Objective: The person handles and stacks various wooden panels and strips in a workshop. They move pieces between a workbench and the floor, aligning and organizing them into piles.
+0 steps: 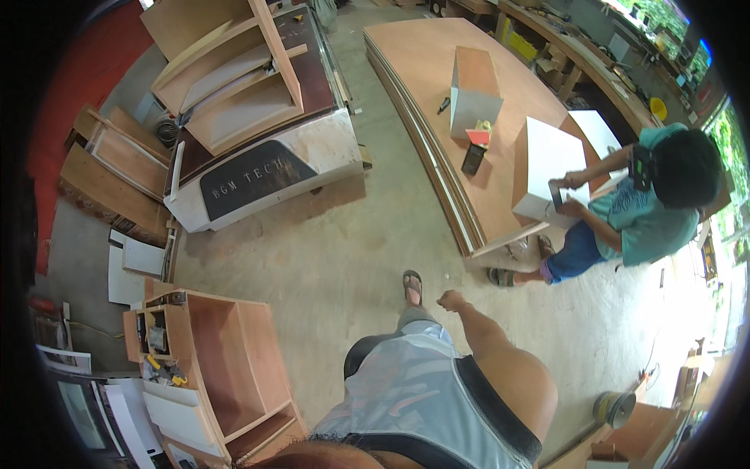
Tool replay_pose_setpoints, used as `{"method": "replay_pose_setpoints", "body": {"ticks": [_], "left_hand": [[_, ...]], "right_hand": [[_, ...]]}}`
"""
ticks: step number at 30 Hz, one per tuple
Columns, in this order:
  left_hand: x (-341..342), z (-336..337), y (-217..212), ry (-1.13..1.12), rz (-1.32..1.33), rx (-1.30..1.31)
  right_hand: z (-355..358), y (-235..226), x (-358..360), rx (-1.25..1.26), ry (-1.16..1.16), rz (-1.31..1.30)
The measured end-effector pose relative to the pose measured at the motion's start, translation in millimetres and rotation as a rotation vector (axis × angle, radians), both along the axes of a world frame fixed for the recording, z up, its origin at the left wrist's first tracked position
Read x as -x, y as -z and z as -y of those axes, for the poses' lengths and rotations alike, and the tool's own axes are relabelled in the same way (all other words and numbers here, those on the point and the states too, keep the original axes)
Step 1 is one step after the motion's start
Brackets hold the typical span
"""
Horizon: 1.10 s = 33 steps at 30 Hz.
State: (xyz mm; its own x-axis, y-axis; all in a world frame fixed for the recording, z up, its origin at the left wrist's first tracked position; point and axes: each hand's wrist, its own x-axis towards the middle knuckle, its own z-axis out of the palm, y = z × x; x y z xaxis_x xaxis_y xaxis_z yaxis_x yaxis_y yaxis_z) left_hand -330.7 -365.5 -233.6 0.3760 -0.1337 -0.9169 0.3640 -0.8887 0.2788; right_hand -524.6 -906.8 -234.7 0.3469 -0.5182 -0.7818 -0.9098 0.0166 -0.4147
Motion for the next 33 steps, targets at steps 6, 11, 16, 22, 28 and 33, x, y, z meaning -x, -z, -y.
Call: {"method": "replay_pose_setpoints", "body": {"ticks": [6,11,16,22,28,33], "left_hand": [[-90.1,166.3,12.7,-0.488,-0.026,0.2],[-178.0,338.4,-8.2,-0.361,0.234,0.433],[-228.3,456.8,-39.9,-0.235,0.225,0.512],[-276.5,506.1,-5.7,-0.036,0.037,0.116],[-374.8,560.5,63.5,0.564,0.037,0.155],[-486.2,752.2,36.1,0.14,0.055,0.281]], "right_hand": [[126.2,-7.3,-75.2,0.159,-0.059,0.362],[224.0,-42.1,-107.9,0.201,0.101,0.424],[294.0,-35.8,-120.4,0.171,0.239,0.422],[337.8,-12.4,-139.5,0.079,0.363,0.356],[379.8,-2.7,-136.0,-0.053,0.629,0.103],[450.7,-8.4,-151.5,0.016,0.792,0.132]]}}
